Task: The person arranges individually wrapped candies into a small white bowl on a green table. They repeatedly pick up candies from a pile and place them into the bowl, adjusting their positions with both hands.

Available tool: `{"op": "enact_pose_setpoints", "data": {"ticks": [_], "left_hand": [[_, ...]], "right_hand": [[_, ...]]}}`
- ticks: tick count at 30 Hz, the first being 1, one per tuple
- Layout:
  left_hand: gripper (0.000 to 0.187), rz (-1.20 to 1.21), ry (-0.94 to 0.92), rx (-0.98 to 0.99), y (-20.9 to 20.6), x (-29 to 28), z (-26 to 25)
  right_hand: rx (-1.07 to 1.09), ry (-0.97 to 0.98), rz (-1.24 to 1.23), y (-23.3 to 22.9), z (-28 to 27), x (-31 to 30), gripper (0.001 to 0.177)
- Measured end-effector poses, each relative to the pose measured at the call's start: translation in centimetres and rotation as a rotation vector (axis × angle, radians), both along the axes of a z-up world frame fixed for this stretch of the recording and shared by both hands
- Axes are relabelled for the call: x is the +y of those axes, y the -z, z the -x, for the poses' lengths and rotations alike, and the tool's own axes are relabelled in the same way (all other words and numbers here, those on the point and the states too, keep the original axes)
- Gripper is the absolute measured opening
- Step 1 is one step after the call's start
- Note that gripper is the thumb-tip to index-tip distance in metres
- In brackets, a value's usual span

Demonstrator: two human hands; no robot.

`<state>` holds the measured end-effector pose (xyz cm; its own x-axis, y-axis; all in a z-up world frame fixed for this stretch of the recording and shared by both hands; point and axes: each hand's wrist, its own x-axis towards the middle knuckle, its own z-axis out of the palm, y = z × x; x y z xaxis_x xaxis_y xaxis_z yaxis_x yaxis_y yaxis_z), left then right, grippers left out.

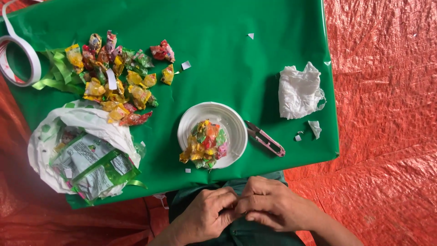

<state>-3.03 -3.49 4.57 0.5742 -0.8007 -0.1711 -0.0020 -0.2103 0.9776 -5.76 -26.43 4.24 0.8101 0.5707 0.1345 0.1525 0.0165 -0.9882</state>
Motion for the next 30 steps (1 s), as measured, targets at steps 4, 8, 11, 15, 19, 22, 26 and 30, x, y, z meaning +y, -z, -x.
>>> {"op": "enact_pose_setpoints", "data": {"ticks": [4, 8, 11, 15, 19, 22, 26, 30], "left_hand": [[0.012, 0.014, 0.018, 0.061, 0.3, 0.9, 0.2], [0.018, -0.003, 0.023, 0.111, 0.1, 1.1, 0.2], [0.021, 0.011, -0.018, 0.104, -0.3, 1.2, 0.1], [0.041, 0.035, -0.144, 0.105, -1.1, 2.4, -0.1], [0.013, -0.195, -0.48, -0.274, 1.1, 4.9, 1.2], [0.013, -0.458, -0.722, -0.532, 3.6, 6.3, 1.3], [0.02, -0.519, -0.766, -0.717, 4.6, 5.9, 0.0], [0.019, -0.452, -0.734, -0.813, 5.0, 5.0, -1.0]], "right_hand": [[0.045, -0.007, 0.004, 0.6, 0.5, 0.1, 0.042], [0.04, -0.03, 0.04, -0.2, 0.0, 0.6, 0.037], [-0.011, -0.053, 0.069, -0.6, -0.3, 0.6, 0.035], [-0.035, -0.009, 0.021, -1.7, -2.2, 0.4, 0.034], [-0.156, 0.234, 0.106, 1.0, -4.8, -1.3, 0.026], [-0.214, 0.303, 0.276, 2.0, -6.9, -1.6, 0.026], [-0.262, 0.319, 0.46, 3.9, -8.3, -1.3, 0.018], [-0.334, 0.34, 0.575, 5.1, -8.6, -1.4, 0.023]]}}
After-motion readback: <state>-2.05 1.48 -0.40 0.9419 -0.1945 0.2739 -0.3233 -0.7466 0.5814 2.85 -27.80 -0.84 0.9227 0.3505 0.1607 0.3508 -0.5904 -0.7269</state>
